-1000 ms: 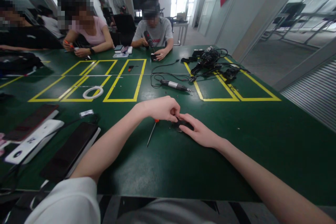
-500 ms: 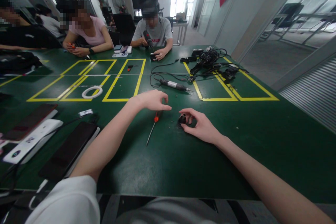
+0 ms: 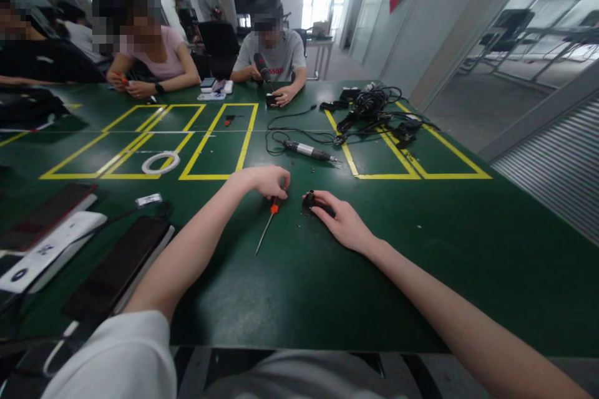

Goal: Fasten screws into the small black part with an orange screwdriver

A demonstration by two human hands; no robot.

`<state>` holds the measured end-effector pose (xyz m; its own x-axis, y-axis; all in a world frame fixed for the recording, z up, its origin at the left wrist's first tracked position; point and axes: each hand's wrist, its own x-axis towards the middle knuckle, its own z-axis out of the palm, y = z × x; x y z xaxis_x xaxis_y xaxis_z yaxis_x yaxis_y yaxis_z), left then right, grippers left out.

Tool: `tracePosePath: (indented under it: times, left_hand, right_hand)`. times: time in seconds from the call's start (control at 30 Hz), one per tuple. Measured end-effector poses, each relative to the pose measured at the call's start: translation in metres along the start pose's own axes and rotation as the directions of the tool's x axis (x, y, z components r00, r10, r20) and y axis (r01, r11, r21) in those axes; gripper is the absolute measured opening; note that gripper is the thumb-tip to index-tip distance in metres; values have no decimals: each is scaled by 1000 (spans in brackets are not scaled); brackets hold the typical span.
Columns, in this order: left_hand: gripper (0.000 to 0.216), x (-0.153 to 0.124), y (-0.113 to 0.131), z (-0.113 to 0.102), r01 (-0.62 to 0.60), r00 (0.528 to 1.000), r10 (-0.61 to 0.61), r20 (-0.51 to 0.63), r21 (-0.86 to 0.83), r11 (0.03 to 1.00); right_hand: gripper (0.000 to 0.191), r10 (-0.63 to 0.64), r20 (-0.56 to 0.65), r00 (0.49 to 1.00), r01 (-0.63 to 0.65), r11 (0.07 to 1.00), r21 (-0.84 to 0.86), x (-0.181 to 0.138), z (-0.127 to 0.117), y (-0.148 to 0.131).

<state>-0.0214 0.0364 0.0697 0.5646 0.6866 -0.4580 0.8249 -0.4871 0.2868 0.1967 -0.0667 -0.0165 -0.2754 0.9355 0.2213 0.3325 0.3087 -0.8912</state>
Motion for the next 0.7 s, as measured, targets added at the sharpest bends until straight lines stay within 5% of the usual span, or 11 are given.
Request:
tracePosePath:
  times: [0.23, 0.37, 0.5, 0.7]
  left_hand:
    - [28, -8, -3, -7, -91, 995, 90, -28, -33, 995]
    - [27, -28, 6, -20, -293, 956, 285, -67, -181, 939]
    - [32, -65, 28, -35, -507, 851, 435, -294, -246, 826]
    - [30, -99, 52, -37, -622, 631, 432, -645, -87, 778]
  right_hand:
    - [28, -58, 150, 987, 56, 998, 17, -11, 1, -14]
    - [35, -96, 182, 979, 103, 994, -25, -13, -1, -11]
    - [41, -131, 171, 976, 146, 987, -74, -14, -1, -5]
    - [37, -123, 164, 979, 141, 984, -105, -14, 0, -3]
